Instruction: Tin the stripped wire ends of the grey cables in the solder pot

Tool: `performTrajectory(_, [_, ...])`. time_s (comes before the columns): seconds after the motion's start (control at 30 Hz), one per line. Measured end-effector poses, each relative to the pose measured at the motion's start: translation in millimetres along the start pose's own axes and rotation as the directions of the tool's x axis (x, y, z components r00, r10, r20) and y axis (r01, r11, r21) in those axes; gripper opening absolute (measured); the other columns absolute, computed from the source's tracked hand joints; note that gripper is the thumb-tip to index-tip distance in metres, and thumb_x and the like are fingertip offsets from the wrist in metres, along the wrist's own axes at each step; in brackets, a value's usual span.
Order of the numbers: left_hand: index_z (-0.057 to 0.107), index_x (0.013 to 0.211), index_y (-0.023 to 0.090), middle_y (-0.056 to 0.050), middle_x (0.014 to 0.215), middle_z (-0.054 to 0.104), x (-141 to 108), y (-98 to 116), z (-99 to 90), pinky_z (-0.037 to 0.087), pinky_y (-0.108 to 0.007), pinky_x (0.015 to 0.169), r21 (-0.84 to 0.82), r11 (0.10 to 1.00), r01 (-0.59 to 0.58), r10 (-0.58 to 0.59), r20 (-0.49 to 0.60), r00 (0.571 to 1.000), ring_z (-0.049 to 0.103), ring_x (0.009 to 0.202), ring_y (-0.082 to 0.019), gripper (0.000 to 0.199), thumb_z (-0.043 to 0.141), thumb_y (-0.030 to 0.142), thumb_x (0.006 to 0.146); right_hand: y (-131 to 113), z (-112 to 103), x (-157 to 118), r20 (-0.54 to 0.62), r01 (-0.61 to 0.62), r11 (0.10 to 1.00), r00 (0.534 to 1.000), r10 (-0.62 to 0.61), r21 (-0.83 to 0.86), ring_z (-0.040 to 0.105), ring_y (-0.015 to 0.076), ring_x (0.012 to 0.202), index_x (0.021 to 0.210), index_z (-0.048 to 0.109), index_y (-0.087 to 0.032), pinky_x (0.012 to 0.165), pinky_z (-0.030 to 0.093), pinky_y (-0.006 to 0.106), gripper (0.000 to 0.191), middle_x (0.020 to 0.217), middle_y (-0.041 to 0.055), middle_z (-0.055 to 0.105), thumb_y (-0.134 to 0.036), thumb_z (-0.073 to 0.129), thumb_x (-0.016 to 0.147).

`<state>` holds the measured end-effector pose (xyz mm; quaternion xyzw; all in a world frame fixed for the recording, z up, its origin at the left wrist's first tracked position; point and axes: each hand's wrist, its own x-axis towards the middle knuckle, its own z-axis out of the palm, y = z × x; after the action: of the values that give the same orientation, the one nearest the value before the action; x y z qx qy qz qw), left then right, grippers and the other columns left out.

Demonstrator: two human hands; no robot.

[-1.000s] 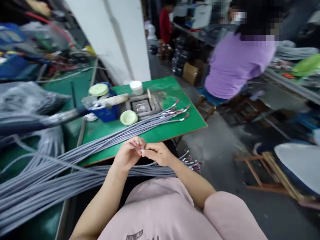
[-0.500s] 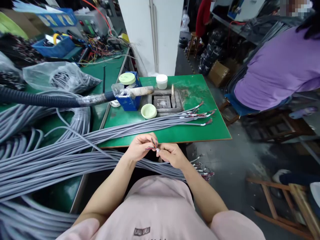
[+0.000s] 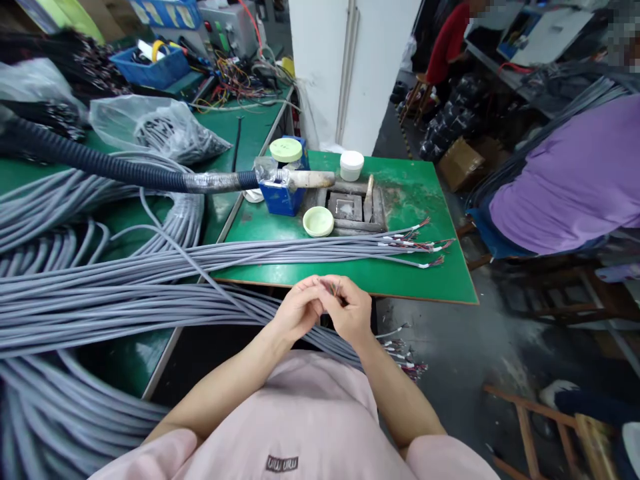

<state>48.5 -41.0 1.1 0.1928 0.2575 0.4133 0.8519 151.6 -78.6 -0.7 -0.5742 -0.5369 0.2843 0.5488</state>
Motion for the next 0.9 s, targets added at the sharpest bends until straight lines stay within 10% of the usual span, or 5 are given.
performTrajectory(0.33, [0.066,0.072,0.017,0.000,0.072,0.069,2.2,-2.2,4.5,0.052,-0.028,0.073,0.227,0.876,-0.425,0.453,-0.090,0.887,0.063,0.070,-0.012,0.020,0.077,0.033,0.068,7.1,1.4,14.4,-0.099,0.238,0.943,0.959,-0.266,-0.233,0.065,0.0195,0.075,0.087,0.072,-0.023,0.071,0.050,0.033,0.017,0.081,0.0053,0.071,-0.025,0.056,0.087])
performTrajectory(0.7, [0.062,0.070,0.015,0.002,0.061,0.058,6.2,0.5,-10.8,0.042,-0.022,0.060,0.367,0.854,-0.369,0.424,-0.077,0.902,0.049,0.057,-0.008,0.028,0.076,0.039,0.068,-0.4,7.7,36.4,-0.071,0.242,0.919,0.958,-0.277,-0.311,0.060,0.0160,0.066,0.082,0.065,-0.021,0.065,0.046,0.029,0.021,0.074,0.0031,0.065,-0.033,0.051,0.090])
performTrajectory(0.8, [0.064,0.074,0.016,0.001,0.065,0.058,7.1,13.9,-21.3,0.041,-0.024,0.062,0.641,0.653,-0.404,0.467,0.079,0.881,0.050,0.061,-0.010,0.021,0.072,0.035,0.073,-11.2,-2.8,72.3,0.006,0.287,0.866,0.950,-0.313,-0.408,0.053,0.0136,0.060,0.070,0.059,-0.020,0.061,0.042,0.027,0.026,0.065,0.0001,0.057,-0.035,0.050,0.090])
performTrajectory(0.9, [0.065,0.076,0.018,-0.001,0.067,0.059,11.3,27.7,-38.7,0.039,-0.026,0.067,0.876,0.248,-0.413,0.522,0.238,0.819,0.052,0.067,-0.013,0.014,0.063,0.030,0.081,-17.9,-10.1,118.6,0.143,0.335,0.783,0.941,-0.306,-0.524,0.045,0.0122,0.057,0.057,0.048,-0.020,0.058,0.035,0.026,0.035,0.058,-0.0016,0.048,-0.034,0.050,0.089])
